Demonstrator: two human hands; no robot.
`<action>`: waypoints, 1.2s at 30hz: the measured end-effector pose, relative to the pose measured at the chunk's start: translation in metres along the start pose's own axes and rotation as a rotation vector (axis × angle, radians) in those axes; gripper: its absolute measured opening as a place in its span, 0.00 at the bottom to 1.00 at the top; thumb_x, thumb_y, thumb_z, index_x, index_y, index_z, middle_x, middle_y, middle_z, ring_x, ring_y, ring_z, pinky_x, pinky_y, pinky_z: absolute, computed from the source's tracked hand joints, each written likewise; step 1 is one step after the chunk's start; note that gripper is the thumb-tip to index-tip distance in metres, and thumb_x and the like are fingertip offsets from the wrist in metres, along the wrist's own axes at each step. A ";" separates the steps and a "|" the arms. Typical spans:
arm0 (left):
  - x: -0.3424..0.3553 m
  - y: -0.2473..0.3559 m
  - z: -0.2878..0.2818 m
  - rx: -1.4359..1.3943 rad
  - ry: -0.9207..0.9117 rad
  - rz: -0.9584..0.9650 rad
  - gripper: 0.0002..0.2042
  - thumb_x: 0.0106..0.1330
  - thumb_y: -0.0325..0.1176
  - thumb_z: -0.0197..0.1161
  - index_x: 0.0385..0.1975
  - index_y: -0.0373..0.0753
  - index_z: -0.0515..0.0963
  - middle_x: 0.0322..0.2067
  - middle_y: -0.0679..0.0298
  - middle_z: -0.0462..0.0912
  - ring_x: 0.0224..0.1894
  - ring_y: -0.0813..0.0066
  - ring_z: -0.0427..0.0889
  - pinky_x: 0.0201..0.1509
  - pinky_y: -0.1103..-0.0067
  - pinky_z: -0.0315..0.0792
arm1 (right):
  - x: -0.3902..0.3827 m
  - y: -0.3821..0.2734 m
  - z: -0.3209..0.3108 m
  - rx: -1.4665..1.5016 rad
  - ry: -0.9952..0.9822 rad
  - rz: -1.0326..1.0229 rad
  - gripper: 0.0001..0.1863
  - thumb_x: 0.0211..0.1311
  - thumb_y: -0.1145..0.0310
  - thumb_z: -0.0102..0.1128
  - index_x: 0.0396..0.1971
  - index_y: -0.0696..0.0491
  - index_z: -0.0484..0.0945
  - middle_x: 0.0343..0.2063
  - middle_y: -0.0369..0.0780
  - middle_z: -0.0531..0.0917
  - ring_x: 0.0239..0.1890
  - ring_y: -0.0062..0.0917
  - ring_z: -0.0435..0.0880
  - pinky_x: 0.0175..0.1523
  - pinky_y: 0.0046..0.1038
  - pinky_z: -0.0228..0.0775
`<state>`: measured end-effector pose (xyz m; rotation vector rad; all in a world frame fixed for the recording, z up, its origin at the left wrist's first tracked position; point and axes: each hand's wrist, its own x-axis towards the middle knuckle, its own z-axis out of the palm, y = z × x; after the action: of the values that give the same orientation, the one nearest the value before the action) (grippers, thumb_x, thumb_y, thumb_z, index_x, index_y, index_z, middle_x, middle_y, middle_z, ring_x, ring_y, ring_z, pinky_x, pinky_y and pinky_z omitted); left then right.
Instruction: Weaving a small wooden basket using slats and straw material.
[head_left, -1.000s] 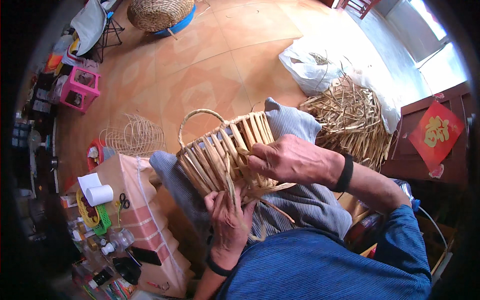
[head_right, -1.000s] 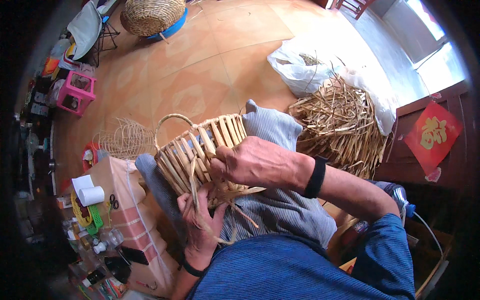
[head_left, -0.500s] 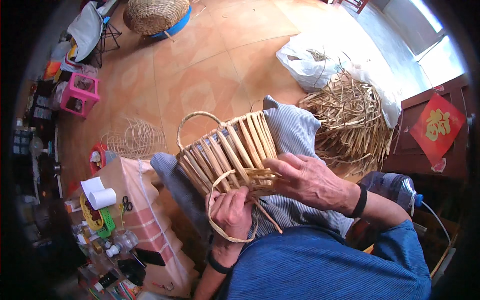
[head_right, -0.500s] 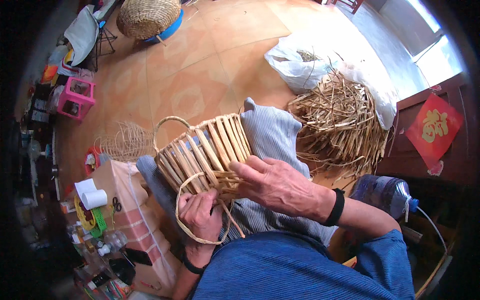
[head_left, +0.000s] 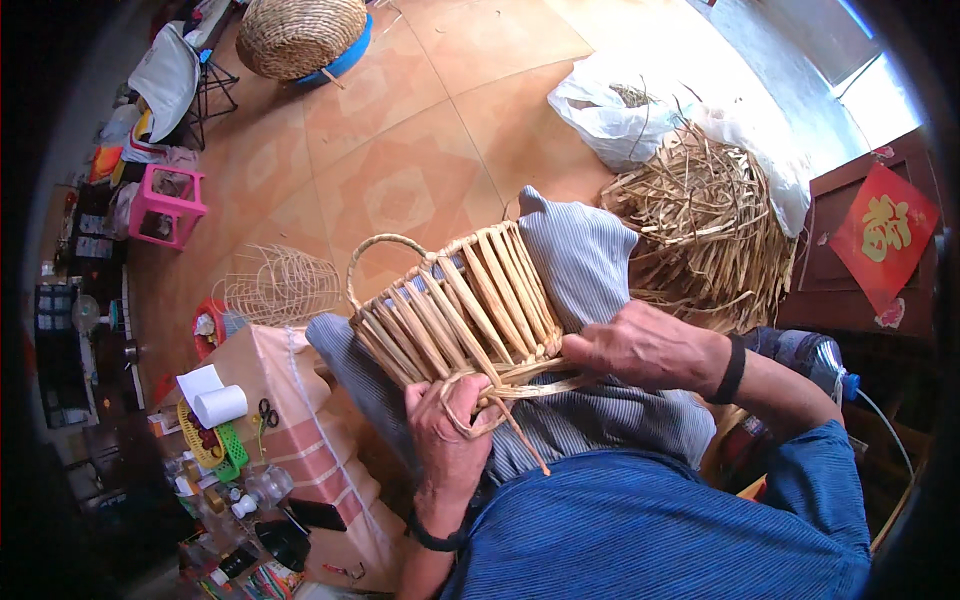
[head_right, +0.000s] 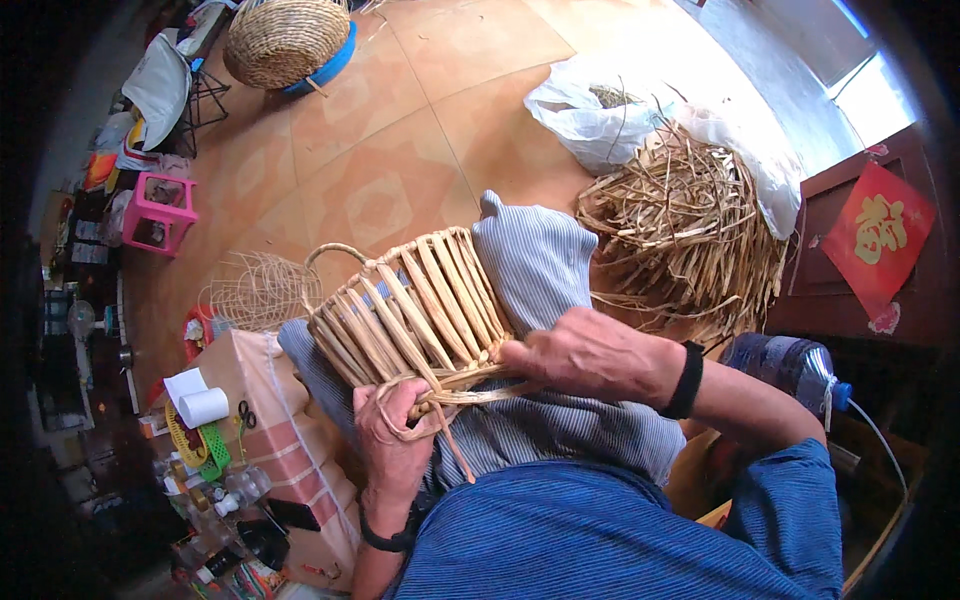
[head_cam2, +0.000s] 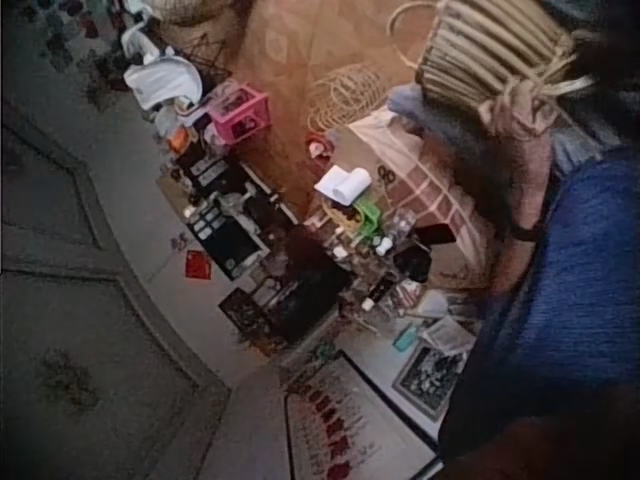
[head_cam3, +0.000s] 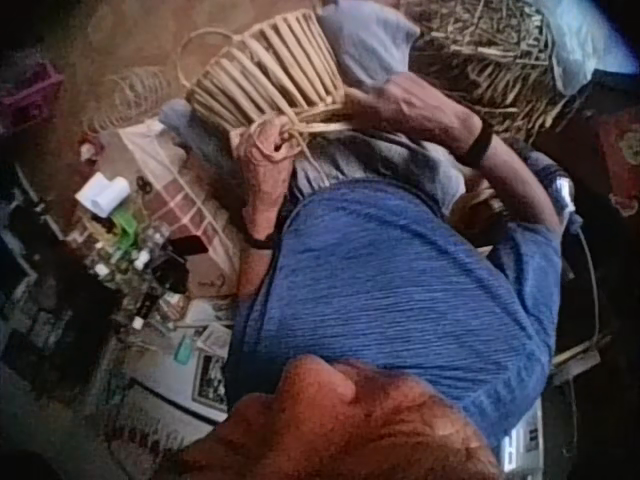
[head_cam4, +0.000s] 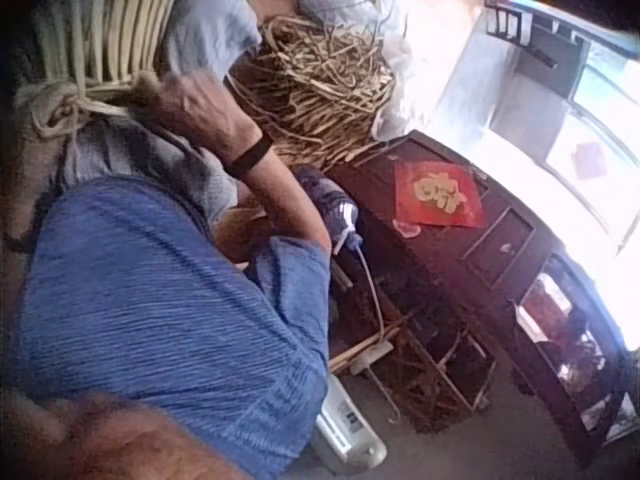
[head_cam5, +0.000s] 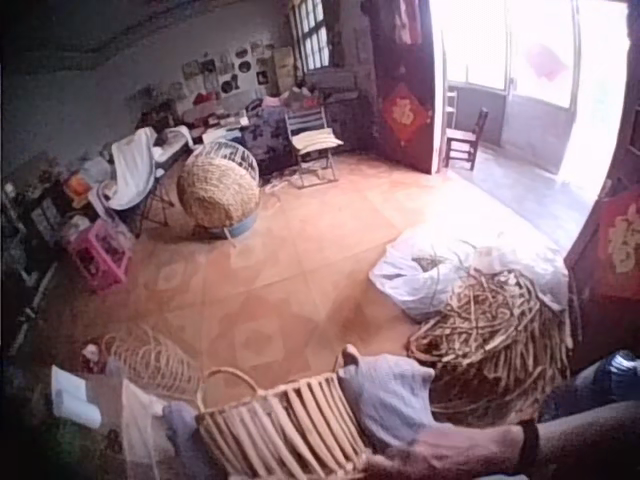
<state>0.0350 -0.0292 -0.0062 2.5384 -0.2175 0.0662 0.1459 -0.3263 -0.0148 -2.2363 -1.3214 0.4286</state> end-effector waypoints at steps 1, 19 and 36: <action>-0.002 -0.004 -0.001 -0.009 -0.017 0.002 0.18 0.58 0.29 0.83 0.48 0.43 0.85 0.42 0.60 0.93 0.47 0.58 0.91 0.55 0.63 0.74 | -0.003 0.005 0.000 0.007 -0.001 0.014 0.09 0.74 0.64 0.64 0.41 0.54 0.76 0.24 0.43 0.82 0.23 0.39 0.86 0.27 0.42 0.75; -0.029 -0.039 -0.074 -0.250 0.330 -0.225 0.11 0.73 0.18 0.71 0.52 0.34 0.86 0.48 0.56 0.92 0.50 0.67 0.92 0.57 0.71 0.85 | -0.052 0.080 0.000 0.565 0.619 0.810 0.36 0.77 0.60 0.74 0.75 0.59 0.69 0.51 0.48 0.90 0.40 0.32 0.93 0.43 0.36 0.87; 0.012 0.012 -0.034 -0.074 -0.065 0.110 0.32 0.53 0.24 0.83 0.62 0.40 0.85 0.49 0.59 0.85 0.52 0.55 0.85 0.60 0.62 0.80 | 0.044 -0.102 -0.008 0.039 0.203 0.432 0.37 0.70 0.32 0.67 0.27 0.57 0.83 0.24 0.49 0.87 0.27 0.47 0.90 0.39 0.44 0.81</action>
<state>0.0450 -0.0219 0.0294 2.4553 -0.3780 0.0176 0.0979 -0.2484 0.0490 -2.4548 -0.7193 0.3600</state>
